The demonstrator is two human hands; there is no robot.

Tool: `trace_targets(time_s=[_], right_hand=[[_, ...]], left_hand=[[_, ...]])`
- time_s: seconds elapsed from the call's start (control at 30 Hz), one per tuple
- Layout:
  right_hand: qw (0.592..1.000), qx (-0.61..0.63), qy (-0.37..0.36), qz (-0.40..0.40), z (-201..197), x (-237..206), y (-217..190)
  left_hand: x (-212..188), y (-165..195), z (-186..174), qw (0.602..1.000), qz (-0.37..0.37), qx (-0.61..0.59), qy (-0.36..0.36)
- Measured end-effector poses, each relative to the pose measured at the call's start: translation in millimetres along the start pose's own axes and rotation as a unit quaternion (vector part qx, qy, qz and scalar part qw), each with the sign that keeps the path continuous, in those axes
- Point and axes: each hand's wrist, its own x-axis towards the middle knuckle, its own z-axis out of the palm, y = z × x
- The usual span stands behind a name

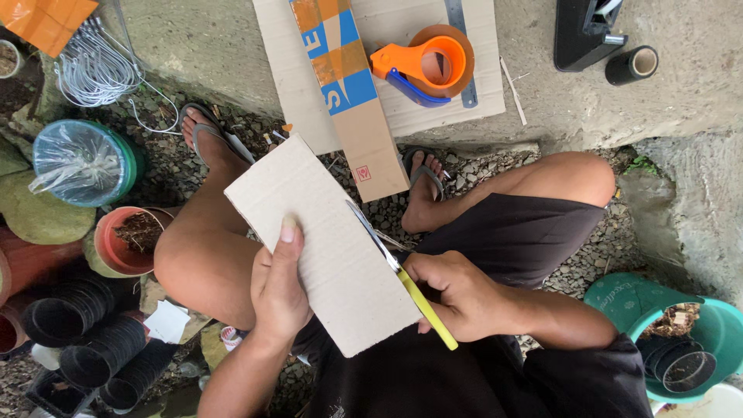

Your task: The person assembles a long cardboard box by folding and taping the flaps. They then cut a piece of printed cardboard and a plain cardboard piece with scissors, inserting the plain piece into the box as reinforcement.

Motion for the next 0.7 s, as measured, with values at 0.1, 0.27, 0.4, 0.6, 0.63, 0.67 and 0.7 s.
trace_targets(time_s=[0.1, 0.27, 0.4, 0.6, 0.63, 0.67, 0.7], right_hand=[[0.975, -0.02, -0.067, 0.212, -4, 0, 7], [0.992, 0.083, 0.06, 0.077, 1, 16, 22], [0.97, 0.088, 0.222, 0.045, 8, 22, 28], [0.942, 0.054, 0.319, 0.086, 3, 24, 34], [0.941, 0.081, 0.316, 0.089, 2, 24, 34], [0.939, 0.109, 0.314, 0.091, 0, 23, 33], [0.935, 0.136, 0.313, 0.094, -3, 22, 33]], left_hand=[[3, 4, -5, 0.998, 0.055, -0.005, -0.027], [32, -28, -7, 0.989, 0.124, -0.067, 0.051], [36, -77, 1, 0.996, 0.036, -0.017, 0.086], [25, -76, 1, 0.992, 0.103, -0.067, -0.021], [26, -70, 1, 0.99, 0.116, -0.084, -0.004], [28, -63, -1, 0.987, 0.128, -0.1, 0.012], [29, -57, -4, 0.983, 0.14, -0.115, 0.027]])
